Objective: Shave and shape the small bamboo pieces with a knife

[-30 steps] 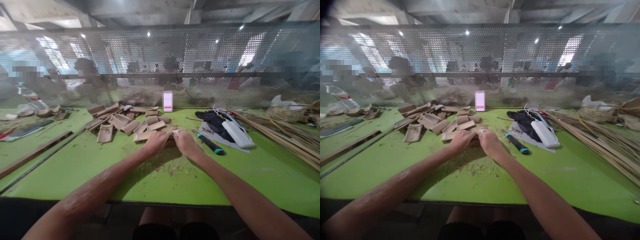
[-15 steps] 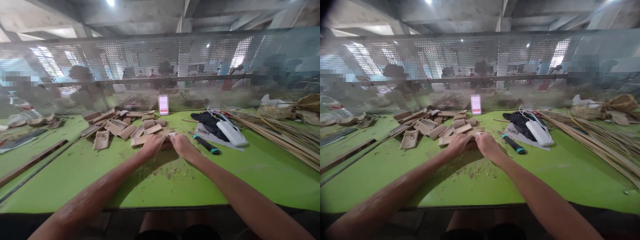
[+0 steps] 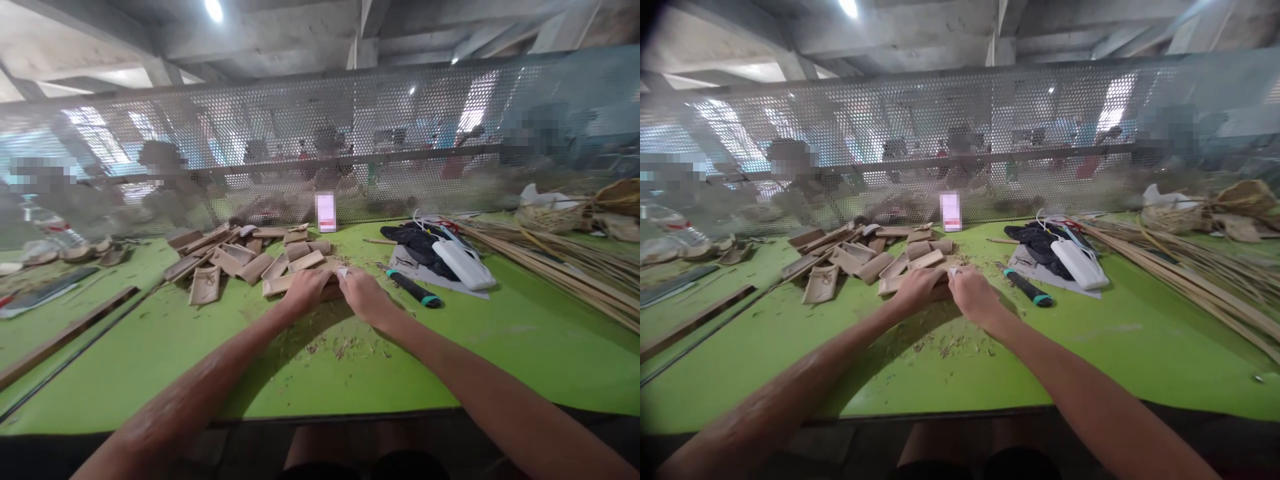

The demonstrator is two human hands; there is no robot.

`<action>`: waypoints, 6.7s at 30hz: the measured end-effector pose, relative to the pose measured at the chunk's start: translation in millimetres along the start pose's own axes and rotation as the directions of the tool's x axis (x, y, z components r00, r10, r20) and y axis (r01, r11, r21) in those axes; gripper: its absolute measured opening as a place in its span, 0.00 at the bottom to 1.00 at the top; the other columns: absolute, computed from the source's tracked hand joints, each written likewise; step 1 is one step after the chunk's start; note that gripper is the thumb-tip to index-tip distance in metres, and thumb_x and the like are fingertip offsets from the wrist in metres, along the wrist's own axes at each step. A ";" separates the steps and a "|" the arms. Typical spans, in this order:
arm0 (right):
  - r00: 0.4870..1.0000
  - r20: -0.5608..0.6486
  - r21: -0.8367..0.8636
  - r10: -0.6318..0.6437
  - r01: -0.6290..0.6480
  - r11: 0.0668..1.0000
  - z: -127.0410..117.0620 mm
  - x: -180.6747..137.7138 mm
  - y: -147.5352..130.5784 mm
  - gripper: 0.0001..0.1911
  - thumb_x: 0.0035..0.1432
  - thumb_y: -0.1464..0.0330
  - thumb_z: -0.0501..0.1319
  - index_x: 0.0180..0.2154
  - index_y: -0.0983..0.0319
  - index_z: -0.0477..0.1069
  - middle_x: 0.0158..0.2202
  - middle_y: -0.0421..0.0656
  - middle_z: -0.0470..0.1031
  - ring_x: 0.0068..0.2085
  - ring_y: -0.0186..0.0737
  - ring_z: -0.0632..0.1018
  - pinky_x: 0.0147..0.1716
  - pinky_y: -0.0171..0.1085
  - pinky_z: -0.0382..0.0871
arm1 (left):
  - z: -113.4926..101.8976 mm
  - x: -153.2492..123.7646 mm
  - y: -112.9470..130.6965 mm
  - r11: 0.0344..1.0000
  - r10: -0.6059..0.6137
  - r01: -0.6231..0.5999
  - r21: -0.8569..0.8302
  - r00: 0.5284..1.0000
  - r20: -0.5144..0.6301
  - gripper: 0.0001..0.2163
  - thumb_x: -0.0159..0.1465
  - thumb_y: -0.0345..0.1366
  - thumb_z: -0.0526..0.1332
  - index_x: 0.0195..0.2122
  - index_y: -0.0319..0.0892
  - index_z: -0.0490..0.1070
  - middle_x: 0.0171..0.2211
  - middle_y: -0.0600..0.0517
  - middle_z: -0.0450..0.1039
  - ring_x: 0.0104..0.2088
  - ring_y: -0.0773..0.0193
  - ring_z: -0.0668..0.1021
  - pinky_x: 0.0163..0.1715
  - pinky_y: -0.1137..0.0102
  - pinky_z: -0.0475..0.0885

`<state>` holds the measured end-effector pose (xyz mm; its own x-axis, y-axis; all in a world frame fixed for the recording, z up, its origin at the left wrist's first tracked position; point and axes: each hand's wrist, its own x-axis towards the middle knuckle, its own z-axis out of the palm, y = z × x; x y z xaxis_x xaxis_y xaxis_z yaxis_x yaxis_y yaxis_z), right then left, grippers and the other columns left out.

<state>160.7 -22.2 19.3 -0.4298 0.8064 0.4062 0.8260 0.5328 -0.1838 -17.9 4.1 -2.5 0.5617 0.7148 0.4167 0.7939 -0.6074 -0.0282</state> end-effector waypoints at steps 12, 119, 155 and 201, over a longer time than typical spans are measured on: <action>0.999 0.019 0.038 0.051 -0.051 0.998 3.6 0.2 1.9 0.23 0.74 0.68 0.43 0.37 0.67 0.75 0.35 0.52 0.79 0.36 0.42 0.78 0.39 0.39 0.68 | 4.3 0.6 -4.2 0.999 0.028 -0.029 -0.045 0.999 -0.022 0.11 0.71 0.40 0.57 0.37 0.38 0.72 0.34 0.46 0.78 0.33 0.59 0.77 0.31 0.69 0.63; 0.997 0.025 0.309 0.069 -0.074 0.948 10.0 2.7 6.0 0.24 0.73 0.63 0.43 0.47 0.64 0.75 0.47 0.51 0.75 0.47 0.48 0.68 0.53 0.47 0.61 | 11.6 3.1 -7.5 0.967 0.205 -0.223 -0.126 0.969 -0.141 0.10 0.71 0.38 0.57 0.41 0.37 0.74 0.37 0.45 0.79 0.35 0.57 0.80 0.37 0.65 0.74; 0.880 -0.009 0.902 0.476 -0.198 0.383 11.8 14.7 29.7 0.18 0.62 0.52 0.53 0.30 0.59 0.67 0.31 0.44 0.76 0.37 0.45 0.77 0.40 0.42 0.73 | -1.2 8.0 9.9 0.985 0.127 -0.136 -0.104 0.988 -0.088 0.17 0.72 0.46 0.55 0.33 0.38 0.71 0.30 0.48 0.75 0.30 0.60 0.75 0.30 0.69 0.65; 0.997 -0.058 0.340 0.055 -0.032 0.940 5.0 8.1 27.6 0.22 0.70 0.63 0.44 0.36 0.64 0.73 0.37 0.52 0.76 0.39 0.46 0.76 0.43 0.40 0.66 | 0.6 2.1 -5.8 0.989 0.011 -0.027 -0.146 0.994 -0.107 0.17 0.70 0.46 0.56 0.32 0.40 0.73 0.30 0.49 0.77 0.29 0.63 0.74 0.30 0.71 0.64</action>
<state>178.2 0.3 13.0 -0.3617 0.8180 0.4472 0.6664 0.5623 -0.4896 -21.2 9.3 -2.0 0.5426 0.6666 0.5112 0.7357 -0.6708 0.0938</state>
